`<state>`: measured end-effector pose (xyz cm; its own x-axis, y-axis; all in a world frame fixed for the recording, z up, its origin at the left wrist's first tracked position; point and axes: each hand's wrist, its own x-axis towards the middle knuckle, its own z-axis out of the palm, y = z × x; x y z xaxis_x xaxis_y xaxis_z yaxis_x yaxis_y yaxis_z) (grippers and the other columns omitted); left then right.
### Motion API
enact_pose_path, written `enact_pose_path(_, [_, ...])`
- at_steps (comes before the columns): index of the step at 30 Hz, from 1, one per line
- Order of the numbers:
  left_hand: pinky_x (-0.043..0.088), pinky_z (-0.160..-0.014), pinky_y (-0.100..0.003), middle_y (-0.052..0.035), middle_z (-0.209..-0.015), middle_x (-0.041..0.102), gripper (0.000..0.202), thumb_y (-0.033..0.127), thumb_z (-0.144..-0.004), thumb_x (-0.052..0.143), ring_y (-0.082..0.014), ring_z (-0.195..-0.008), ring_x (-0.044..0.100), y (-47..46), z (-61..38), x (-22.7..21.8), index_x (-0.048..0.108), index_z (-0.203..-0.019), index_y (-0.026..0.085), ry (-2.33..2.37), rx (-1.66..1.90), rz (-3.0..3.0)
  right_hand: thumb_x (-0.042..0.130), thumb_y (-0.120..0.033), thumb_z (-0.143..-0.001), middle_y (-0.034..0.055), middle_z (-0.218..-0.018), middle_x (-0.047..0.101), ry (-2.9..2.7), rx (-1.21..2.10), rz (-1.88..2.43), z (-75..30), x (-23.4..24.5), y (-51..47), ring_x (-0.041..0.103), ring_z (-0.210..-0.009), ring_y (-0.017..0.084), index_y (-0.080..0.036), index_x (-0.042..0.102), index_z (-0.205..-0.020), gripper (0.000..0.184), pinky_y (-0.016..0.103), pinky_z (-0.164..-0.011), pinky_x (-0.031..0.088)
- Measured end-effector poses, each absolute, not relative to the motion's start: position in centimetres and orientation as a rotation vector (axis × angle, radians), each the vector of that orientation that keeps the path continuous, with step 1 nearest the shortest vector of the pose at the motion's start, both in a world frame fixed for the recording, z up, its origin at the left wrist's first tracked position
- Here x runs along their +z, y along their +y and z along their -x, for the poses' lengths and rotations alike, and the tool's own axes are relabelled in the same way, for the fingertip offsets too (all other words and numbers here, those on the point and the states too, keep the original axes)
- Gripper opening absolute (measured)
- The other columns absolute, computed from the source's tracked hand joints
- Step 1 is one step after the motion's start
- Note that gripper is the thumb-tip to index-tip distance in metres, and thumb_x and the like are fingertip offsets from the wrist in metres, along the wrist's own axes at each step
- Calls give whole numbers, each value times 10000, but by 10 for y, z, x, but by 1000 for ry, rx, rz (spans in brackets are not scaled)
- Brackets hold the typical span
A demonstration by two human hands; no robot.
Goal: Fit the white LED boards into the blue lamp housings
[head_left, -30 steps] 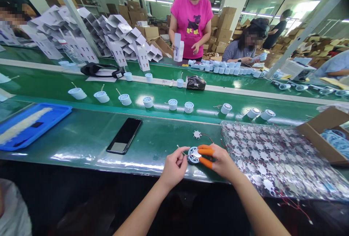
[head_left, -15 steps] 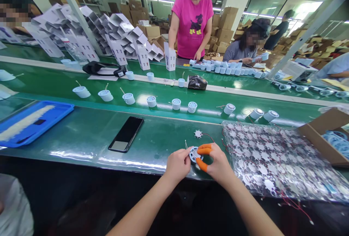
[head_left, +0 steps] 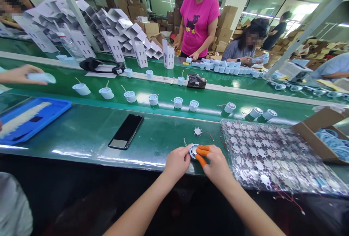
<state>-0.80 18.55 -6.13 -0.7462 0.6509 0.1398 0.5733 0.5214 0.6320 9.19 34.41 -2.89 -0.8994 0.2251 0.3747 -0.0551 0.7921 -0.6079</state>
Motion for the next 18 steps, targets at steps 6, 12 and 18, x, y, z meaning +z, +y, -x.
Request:
enact_pose_path(6, [486, -1033, -448, -120, -1423, 521, 705, 318, -872, 679, -290, -1268, 529, 173, 4, -41, 397, -1517, 269, 2592, 1297, -1181, 703, -451, -872, 105, -1195, 725, -2325, 1468, 442, -104, -30, 362, 685, -1063, 266, -259, 716, -1224, 401, 462, -988, 543])
enact_pose_path(12, [503, -970, -492, -93, -1205, 686, 454, 235, -779, 782, -292, -1084, 597, 200, 1, -50, 631, -1207, 222, 2436, 1387, -1310, 899, -451, -648, 154, -1296, 673, -1595, 2030, 779, -95, -54, 333, 656, -1186, 314, -198, 612, -1278, 737, 500, -1056, 516])
enact_pose_path(18, [370, -1170, -524, -104, -1539, 442, 694, 221, -801, 781, -324, -1406, 426, 177, -3, -20, 490, -1424, 305, 2071, 1572, -1330, 890, -272, -710, 115, -1402, 620, -1395, 2131, 495, -104, -27, 305, 579, -1308, 306, -278, 529, -1397, 776, 507, -1106, 484])
